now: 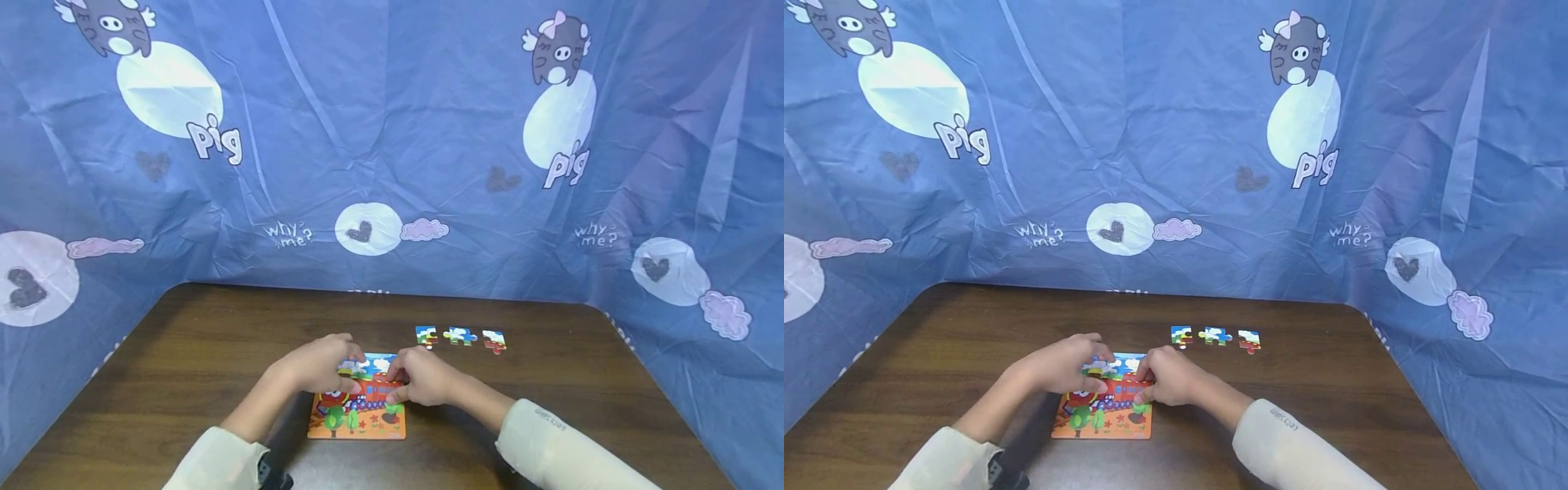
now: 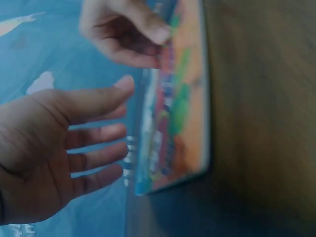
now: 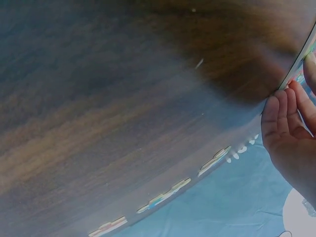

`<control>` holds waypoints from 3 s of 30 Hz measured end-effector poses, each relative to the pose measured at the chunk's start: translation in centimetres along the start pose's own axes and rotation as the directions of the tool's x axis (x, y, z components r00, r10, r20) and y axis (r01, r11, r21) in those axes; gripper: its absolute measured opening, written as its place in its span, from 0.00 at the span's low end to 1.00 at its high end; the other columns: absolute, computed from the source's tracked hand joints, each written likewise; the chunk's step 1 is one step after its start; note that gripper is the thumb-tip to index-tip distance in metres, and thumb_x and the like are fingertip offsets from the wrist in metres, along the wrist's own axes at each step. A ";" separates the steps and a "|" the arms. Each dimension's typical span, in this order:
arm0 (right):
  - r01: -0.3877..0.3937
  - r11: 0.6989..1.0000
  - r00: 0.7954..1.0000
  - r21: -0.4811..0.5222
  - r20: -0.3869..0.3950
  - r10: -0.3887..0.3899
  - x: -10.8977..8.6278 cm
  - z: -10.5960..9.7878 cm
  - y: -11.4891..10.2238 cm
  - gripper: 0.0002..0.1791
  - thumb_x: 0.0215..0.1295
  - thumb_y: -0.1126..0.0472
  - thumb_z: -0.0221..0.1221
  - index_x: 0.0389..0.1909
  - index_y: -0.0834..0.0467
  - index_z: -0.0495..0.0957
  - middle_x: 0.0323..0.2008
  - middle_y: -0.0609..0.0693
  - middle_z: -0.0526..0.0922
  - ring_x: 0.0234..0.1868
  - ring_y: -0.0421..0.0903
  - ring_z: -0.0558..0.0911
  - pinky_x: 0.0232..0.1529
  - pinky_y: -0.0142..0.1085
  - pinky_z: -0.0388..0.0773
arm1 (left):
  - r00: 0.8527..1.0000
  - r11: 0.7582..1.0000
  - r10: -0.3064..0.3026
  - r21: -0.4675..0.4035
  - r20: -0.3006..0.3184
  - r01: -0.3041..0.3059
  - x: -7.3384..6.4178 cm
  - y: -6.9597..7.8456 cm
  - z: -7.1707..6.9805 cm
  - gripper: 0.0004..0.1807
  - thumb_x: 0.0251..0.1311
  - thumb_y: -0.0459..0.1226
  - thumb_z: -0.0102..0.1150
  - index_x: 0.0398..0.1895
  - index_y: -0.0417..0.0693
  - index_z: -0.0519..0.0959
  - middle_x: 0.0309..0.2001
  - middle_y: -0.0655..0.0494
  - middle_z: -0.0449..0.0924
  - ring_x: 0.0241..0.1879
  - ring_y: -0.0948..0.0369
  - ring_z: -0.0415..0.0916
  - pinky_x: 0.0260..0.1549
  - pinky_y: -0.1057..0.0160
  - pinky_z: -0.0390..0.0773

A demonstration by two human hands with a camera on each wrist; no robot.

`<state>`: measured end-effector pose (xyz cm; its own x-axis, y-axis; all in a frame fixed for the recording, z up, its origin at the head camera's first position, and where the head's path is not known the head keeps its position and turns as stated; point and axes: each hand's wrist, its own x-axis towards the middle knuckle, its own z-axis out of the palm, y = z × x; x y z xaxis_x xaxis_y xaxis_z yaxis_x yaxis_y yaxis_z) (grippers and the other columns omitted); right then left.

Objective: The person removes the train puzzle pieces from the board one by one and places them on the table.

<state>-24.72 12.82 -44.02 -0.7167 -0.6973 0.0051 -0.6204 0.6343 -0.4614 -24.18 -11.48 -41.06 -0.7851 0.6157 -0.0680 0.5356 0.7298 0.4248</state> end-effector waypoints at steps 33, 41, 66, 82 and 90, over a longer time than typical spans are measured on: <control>-0.110 0.987 0.991 0.121 0.085 0.100 0.8 0.0 0.3 0.14 0.56 0.61 0.76 0.33 0.56 0.78 0.28 0.49 0.77 0.28 0.37 0.70 0.32 0.30 0.70 | 0.986 0.979 0.155 0.122 0.068 -0.163 -2.1 -0.8 3.0 0.30 0.65 0.57 0.61 0.64 0.54 0.72 0.52 0.63 0.70 0.48 0.63 0.63 0.54 0.50 0.71; -0.129 0.986 0.988 0.105 0.100 0.119 0.7 0.0 0.4 0.14 0.58 0.60 0.75 0.34 0.55 0.78 0.29 0.48 0.76 0.30 0.38 0.70 0.33 0.31 0.71 | 0.982 0.971 0.184 0.149 0.048 -0.189 -1.8 -0.8 3.1 0.30 0.63 0.57 0.63 0.62 0.53 0.73 0.51 0.62 0.70 0.48 0.62 0.65 0.54 0.49 0.72; -0.139 0.981 0.990 0.134 0.056 0.133 0.3 0.0 -0.8 0.13 0.58 0.65 0.74 0.38 0.58 0.79 0.32 0.49 0.77 0.31 0.38 0.72 0.36 0.31 0.73 | 0.978 0.970 0.203 0.130 0.035 -0.206 -1.7 -1.2 3.3 0.28 0.63 0.55 0.65 0.59 0.52 0.74 0.50 0.63 0.70 0.49 0.61 0.67 0.63 0.46 0.69; -0.073 0.976 0.997 0.208 0.007 0.073 -0.2 0.0 -0.6 0.08 0.65 0.73 0.64 0.37 0.56 0.79 0.29 0.44 0.78 0.30 0.37 0.75 0.32 0.30 0.75 | 0.982 0.973 0.189 0.128 0.022 -0.191 -1.9 -1.3 3.5 0.29 0.62 0.57 0.64 0.60 0.53 0.74 0.50 0.65 0.71 0.46 0.65 0.64 0.54 0.54 0.73; -0.095 0.918 0.995 0.384 0.015 0.097 -0.2 0.0 -0.6 0.14 0.62 0.81 0.52 0.38 0.62 0.80 0.28 0.50 0.79 0.28 0.41 0.79 0.29 0.32 0.79 | 0.979 0.970 0.201 0.139 0.018 -0.201 -1.9 -1.3 3.4 0.29 0.61 0.57 0.65 0.59 0.52 0.75 0.48 0.66 0.70 0.44 0.66 0.63 0.49 0.58 0.72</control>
<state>-24.21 12.61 -43.75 -0.7684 -0.6378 -0.0531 -0.3794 0.5207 -0.7648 -22.30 -12.57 -44.58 -0.6558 0.7550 0.0022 0.7206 0.6250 0.3002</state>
